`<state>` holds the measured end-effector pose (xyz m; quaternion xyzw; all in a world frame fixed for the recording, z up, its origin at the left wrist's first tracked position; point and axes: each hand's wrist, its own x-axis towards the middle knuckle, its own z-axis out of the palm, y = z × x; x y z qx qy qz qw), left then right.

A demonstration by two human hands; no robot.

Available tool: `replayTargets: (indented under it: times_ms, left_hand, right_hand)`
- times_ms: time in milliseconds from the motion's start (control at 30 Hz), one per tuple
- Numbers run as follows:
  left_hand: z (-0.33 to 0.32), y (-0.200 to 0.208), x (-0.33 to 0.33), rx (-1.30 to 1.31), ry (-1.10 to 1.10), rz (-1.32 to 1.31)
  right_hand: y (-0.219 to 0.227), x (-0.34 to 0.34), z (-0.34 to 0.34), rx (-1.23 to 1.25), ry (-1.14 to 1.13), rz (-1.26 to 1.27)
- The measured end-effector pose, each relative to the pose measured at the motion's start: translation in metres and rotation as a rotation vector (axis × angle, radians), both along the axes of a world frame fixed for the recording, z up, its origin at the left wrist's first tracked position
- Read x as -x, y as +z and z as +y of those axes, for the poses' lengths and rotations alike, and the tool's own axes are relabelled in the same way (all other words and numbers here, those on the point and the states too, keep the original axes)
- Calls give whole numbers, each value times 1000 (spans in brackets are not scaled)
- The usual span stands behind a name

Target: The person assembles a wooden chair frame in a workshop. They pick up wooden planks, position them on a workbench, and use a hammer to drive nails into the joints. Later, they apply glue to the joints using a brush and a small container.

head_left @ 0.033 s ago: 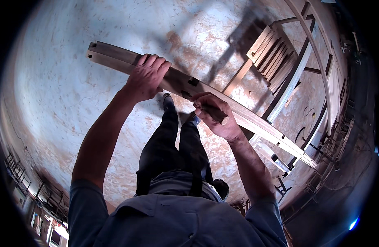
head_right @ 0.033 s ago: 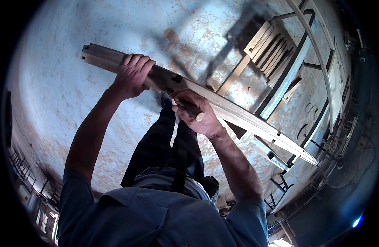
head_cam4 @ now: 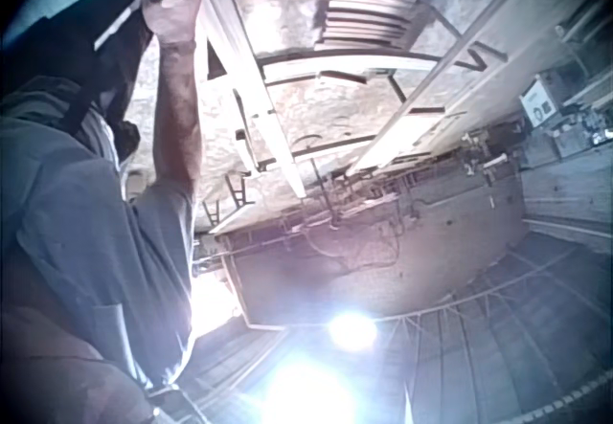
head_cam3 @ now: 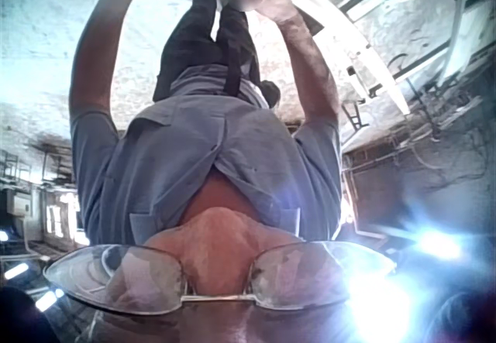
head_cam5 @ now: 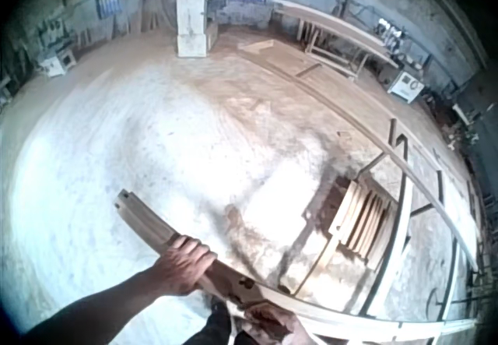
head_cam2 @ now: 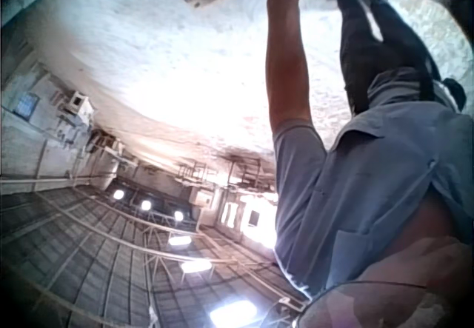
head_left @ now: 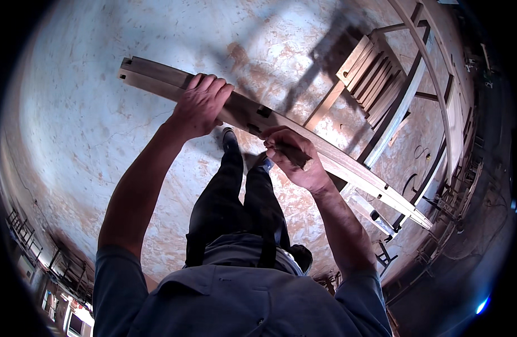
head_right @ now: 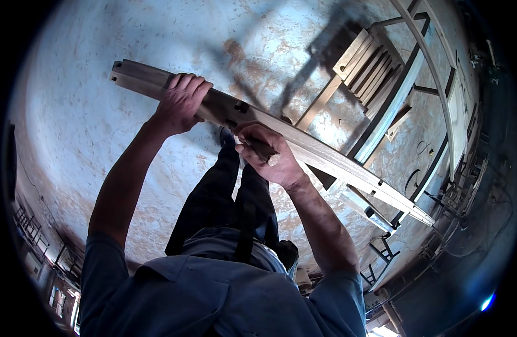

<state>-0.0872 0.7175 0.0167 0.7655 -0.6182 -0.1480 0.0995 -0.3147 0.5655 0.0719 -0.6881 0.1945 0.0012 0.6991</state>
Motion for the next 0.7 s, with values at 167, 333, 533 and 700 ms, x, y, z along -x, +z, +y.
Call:
replayTargets:
  times_ms: [167,333,533,700]
  left_hand:
    - [1,0,0,27,5,14]
    - [1,-1,1,42,4,21]
    - [2,-5,1,37,16,11]
    - [1,-6,0,85,13,40]
  right_hand:
    - [-1,0,-1,-29,19,-32]
    - [-2,-5,-3,-11,93,-95]
    - [10,-16,7,0,42,33]
    - [12,-20,23,371,137,-78]
